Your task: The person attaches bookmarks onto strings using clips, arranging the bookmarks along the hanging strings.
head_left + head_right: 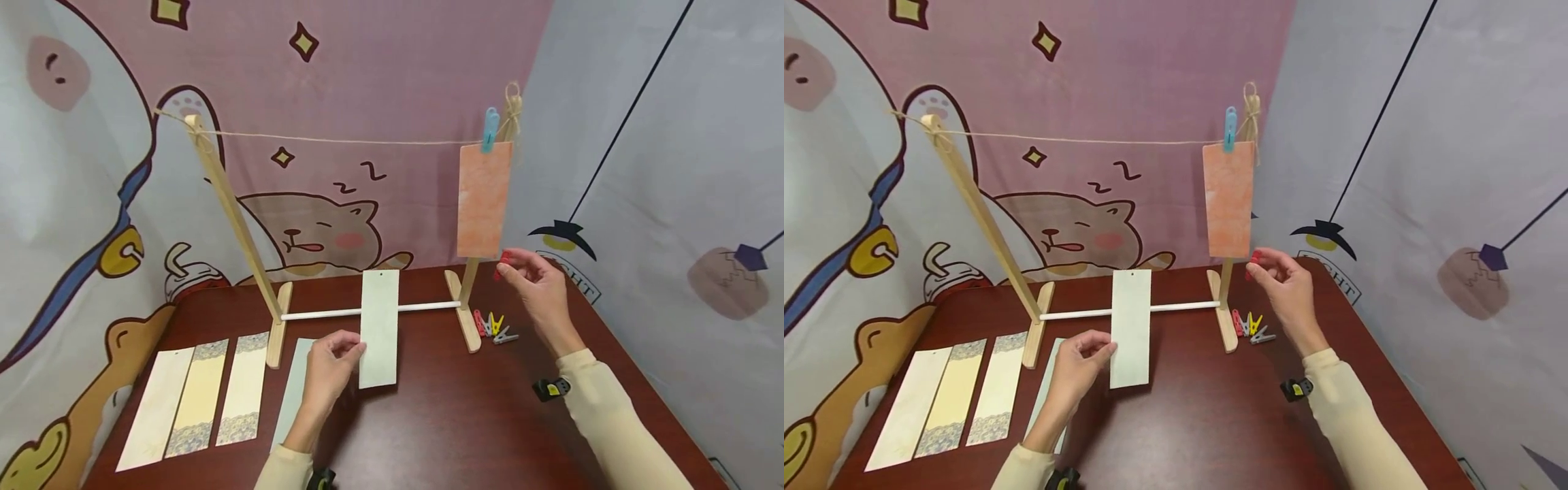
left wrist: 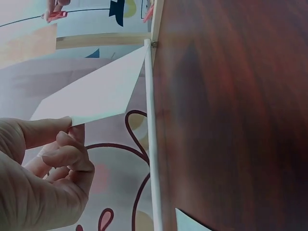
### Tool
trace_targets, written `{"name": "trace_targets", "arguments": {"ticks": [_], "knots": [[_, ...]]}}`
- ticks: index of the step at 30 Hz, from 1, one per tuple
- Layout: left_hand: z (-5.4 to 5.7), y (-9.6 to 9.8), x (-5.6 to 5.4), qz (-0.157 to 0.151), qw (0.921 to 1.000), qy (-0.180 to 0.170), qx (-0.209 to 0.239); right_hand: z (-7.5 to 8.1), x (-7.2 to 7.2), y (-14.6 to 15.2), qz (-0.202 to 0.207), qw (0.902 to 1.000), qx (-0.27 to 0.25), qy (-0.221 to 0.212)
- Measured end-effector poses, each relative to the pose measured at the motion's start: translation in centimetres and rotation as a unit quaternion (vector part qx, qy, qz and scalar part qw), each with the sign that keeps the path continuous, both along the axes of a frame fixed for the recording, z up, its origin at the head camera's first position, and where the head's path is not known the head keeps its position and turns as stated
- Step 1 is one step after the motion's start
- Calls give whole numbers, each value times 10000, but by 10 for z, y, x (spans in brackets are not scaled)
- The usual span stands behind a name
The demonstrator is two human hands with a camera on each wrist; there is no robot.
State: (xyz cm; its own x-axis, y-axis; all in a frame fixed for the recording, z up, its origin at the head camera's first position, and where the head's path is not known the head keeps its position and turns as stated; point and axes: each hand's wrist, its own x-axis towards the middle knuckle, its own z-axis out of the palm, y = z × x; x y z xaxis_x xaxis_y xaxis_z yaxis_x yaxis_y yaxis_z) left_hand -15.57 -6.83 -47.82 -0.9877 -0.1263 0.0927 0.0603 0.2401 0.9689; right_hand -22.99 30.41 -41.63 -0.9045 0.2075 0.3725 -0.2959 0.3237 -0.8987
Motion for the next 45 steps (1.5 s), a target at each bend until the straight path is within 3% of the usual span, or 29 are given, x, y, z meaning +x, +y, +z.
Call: {"name": "trace_targets", "arguments": {"ticks": [5, 10, 16, 22, 27, 37, 45], "knots": [[7, 2, -4, -69, 9999, 79, -55, 6, 1, -8, -83, 9987, -455, 233], [17, 2, -12, -83, 9996, 234, -143, 18, 5, -12, -130, 9973, -565, 442], [28, 3, -23, -8, 9991, 319, -264, 39, 2, -23, 110, 9963, -419, 743], [42, 12, -34, -120, 9985, 527, -111, 64, -4, -32, 442, 9942, -184, 959], [48, 16, -40, -174, 9982, 579, 36, 77, -10, -41, 656, 9922, -133, 1048], [55, 21, -51, -233, 9940, 1064, 51, 97, -21, -64, 1156, 9769, -1059, 1451], [71, 37, -67, -430, 9889, 1401, 242, 125, -24, -71, 1313, 9723, -975, 1673]]}}
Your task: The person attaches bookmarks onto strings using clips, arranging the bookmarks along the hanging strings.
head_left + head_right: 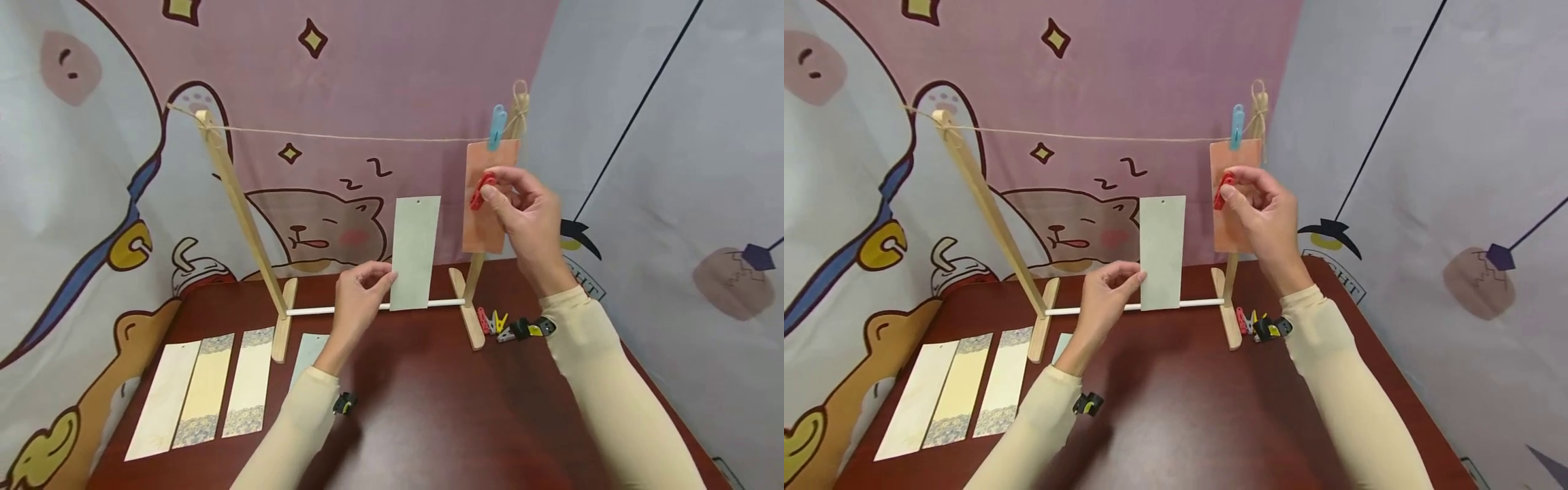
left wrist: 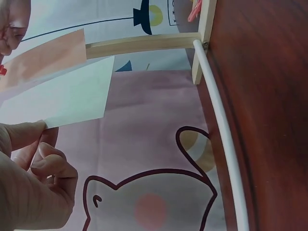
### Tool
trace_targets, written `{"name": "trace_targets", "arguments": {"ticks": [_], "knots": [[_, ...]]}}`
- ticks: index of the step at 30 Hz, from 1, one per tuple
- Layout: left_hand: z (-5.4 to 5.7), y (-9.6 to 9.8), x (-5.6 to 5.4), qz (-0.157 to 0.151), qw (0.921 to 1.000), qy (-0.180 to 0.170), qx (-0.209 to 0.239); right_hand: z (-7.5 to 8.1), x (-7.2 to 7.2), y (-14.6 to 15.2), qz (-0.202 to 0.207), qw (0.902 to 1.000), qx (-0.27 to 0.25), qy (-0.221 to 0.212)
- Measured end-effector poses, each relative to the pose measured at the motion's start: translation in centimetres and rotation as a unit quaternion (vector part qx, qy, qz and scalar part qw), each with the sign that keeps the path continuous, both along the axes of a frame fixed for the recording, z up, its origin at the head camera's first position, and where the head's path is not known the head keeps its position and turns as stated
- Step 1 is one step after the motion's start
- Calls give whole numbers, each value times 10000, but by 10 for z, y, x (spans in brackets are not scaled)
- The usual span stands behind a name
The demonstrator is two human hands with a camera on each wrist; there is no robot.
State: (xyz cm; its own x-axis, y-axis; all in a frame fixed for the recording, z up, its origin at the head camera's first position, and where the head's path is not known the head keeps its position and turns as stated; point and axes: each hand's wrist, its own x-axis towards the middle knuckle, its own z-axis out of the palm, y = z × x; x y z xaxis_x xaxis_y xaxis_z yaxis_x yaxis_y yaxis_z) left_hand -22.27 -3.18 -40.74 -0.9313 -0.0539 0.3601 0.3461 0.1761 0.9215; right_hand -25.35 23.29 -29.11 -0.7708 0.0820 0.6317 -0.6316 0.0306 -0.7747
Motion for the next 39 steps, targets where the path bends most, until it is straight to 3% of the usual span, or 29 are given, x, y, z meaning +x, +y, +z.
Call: {"name": "trace_targets", "arguments": {"ticks": [9, 16, 28, 39], "knots": [[9, 14, -12, -190, 9994, 4, 293, 20, -8, -5, -97, 9999, -94, 66], [13, 10, -14, -173, 9995, -29, 269, 30, -14, -14, -77, 9993, -311, 210], [24, 16, -23, -389, 9981, 60, 470, 55, -14, -25, -186, 9991, 157, 344], [35, 25, -35, -372, 9986, 162, 341, 70, -24, -29, -318, 9987, -23, 401]]}}
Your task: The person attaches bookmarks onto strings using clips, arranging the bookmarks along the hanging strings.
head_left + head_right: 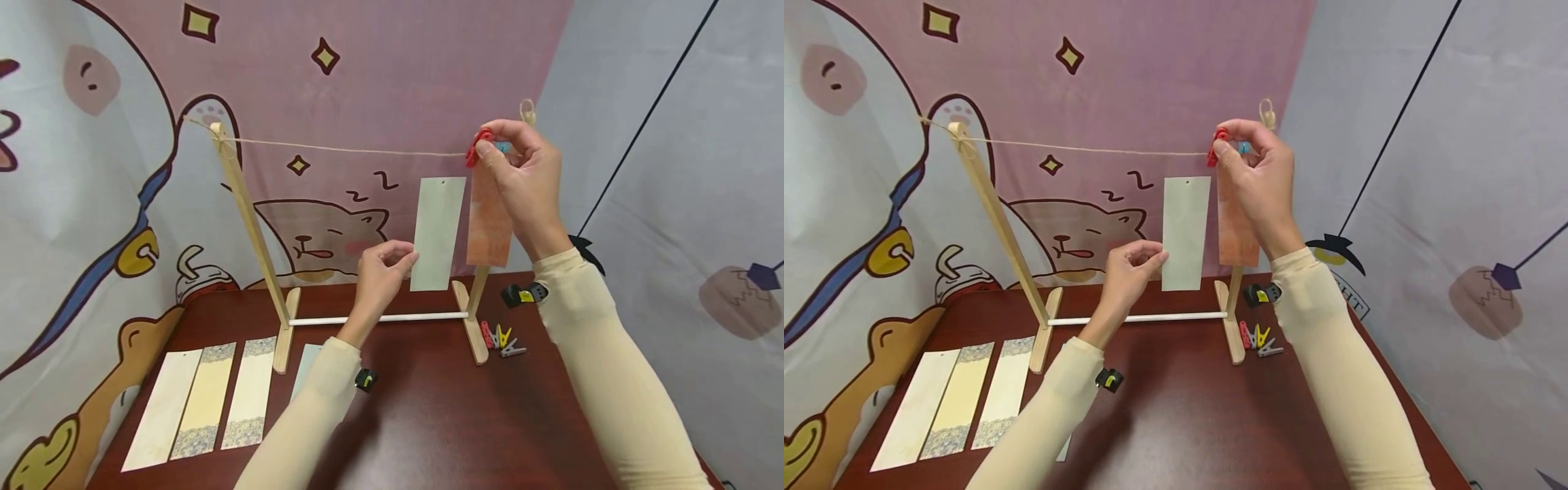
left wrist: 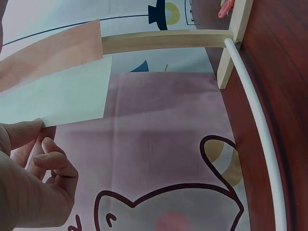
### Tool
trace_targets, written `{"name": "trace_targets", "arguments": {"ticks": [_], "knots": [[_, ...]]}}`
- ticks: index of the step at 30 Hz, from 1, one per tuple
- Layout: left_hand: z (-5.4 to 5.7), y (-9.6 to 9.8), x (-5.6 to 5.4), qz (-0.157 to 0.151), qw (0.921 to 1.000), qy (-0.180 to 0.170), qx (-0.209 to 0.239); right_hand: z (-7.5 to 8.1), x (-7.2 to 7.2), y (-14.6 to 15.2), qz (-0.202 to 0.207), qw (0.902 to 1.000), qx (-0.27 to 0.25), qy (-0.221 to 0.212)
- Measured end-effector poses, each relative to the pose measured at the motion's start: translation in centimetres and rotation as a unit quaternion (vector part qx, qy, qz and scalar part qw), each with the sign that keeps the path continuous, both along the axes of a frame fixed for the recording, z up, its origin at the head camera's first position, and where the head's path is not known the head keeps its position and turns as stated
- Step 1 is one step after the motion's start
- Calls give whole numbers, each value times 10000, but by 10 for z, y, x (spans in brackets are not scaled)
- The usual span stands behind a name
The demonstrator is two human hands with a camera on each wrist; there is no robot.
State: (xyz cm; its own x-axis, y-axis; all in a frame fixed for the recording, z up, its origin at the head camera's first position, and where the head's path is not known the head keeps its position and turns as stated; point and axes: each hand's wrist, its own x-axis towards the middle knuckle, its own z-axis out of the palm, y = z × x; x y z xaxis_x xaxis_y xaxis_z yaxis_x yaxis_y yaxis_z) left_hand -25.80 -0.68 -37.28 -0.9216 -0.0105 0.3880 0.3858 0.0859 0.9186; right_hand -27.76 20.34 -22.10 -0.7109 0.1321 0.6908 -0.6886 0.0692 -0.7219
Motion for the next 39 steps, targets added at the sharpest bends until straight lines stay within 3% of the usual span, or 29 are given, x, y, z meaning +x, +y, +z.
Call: {"name": "trace_targets", "arguments": {"ticks": [6, 12, 21, 29, 39], "knots": [[5, 5, -4, 94, 9999, 51, -79, 6, -1, -3, -269, 9996, -18, 75], [7, 9, -7, 179, 9998, 58, -34, 12, -2, -6, -87, 9999, 7, 79], [10, 14, -10, 245, 9995, 50, -203, 16, -7, -6, -251, 9962, 829, 49], [9, 17, -11, 81, 9999, -24, -85, 17, -8, -9, -614, 9847, 1632, 14], [8, 20, -14, 177, 9998, -38, -47, 17, -4, -4, -712, 9724, 2205, -268]]}}
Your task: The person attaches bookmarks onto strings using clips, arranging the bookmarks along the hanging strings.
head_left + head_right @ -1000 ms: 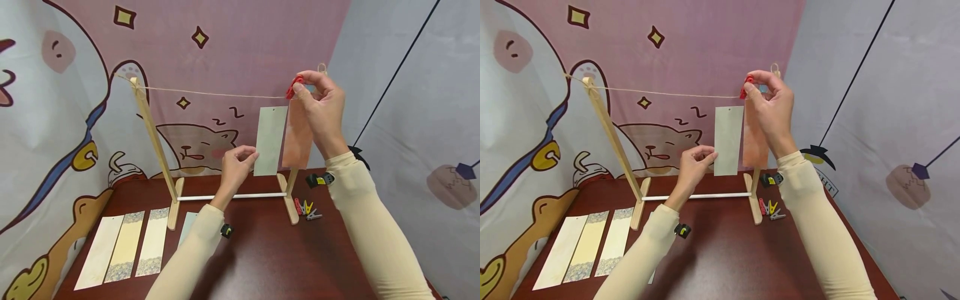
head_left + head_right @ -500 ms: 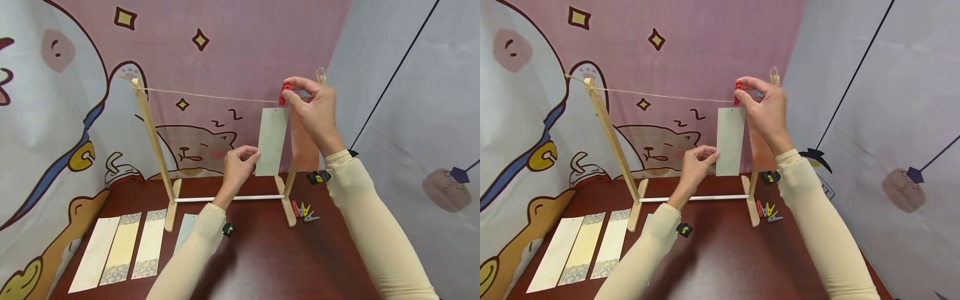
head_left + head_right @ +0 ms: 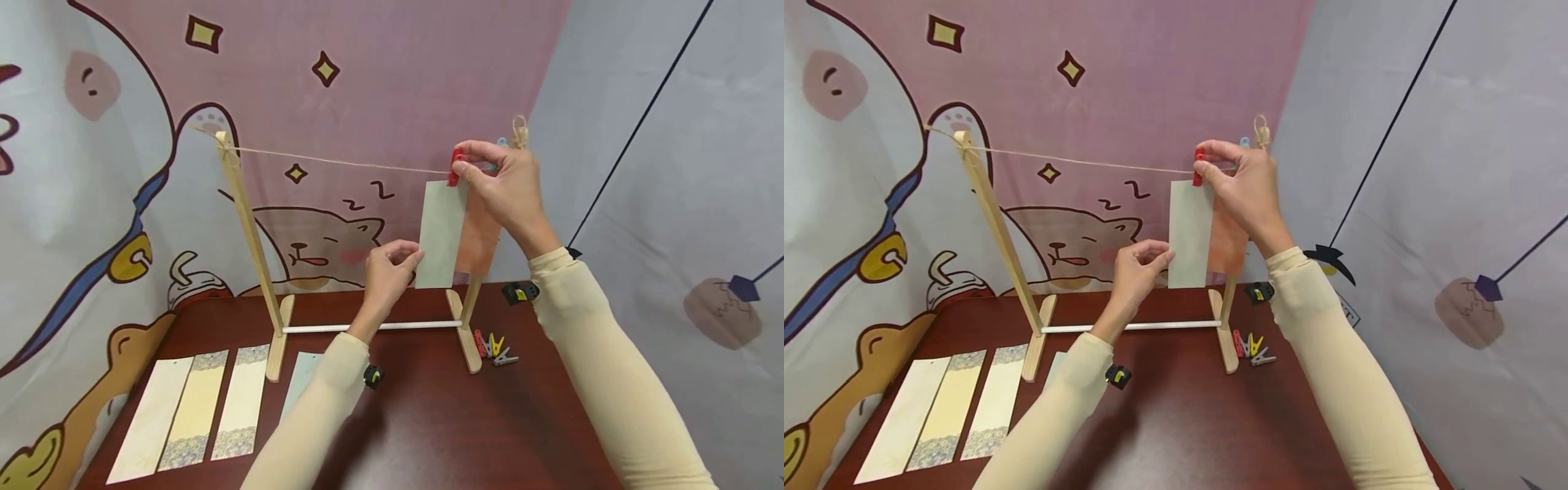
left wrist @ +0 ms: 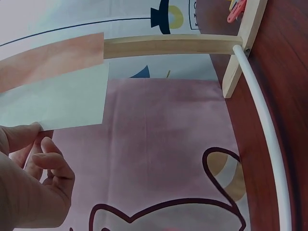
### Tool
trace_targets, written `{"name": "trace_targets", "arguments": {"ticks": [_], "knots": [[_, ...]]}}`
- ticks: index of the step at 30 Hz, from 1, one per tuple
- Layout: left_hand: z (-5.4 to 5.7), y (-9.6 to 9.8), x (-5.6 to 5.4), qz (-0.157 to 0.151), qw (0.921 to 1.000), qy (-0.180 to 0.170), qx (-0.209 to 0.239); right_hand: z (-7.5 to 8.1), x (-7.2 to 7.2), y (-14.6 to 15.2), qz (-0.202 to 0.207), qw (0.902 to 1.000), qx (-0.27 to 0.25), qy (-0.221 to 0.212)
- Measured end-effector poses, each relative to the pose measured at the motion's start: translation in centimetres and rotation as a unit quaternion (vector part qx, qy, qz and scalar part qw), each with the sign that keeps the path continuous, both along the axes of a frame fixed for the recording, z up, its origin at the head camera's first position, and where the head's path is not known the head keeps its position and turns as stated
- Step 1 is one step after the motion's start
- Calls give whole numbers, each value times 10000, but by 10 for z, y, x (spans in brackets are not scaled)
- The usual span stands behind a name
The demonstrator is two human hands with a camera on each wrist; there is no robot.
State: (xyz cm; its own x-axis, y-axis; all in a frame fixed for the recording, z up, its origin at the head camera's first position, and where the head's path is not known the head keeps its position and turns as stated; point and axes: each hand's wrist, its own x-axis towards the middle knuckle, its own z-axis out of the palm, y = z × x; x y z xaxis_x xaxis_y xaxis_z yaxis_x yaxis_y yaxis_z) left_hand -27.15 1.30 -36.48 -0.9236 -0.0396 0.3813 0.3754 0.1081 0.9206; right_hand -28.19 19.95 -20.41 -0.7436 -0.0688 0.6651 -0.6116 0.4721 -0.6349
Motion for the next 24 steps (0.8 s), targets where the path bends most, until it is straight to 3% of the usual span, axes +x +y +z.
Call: {"name": "trace_targets", "arguments": {"ticks": [5, 13, 24], "knots": [[-2, 0, -1, -11, 10000, 26, 55, 2, 0, 1, -132, 9996, 220, -72], [-1, 0, -2, -46, 10000, 49, 18, 4, 3, 1, -151, 9997, 33, -191], [4, -1, -2, -136, 9998, 117, 53, 3, 4, -1, -406, 9980, 450, -205]]}}
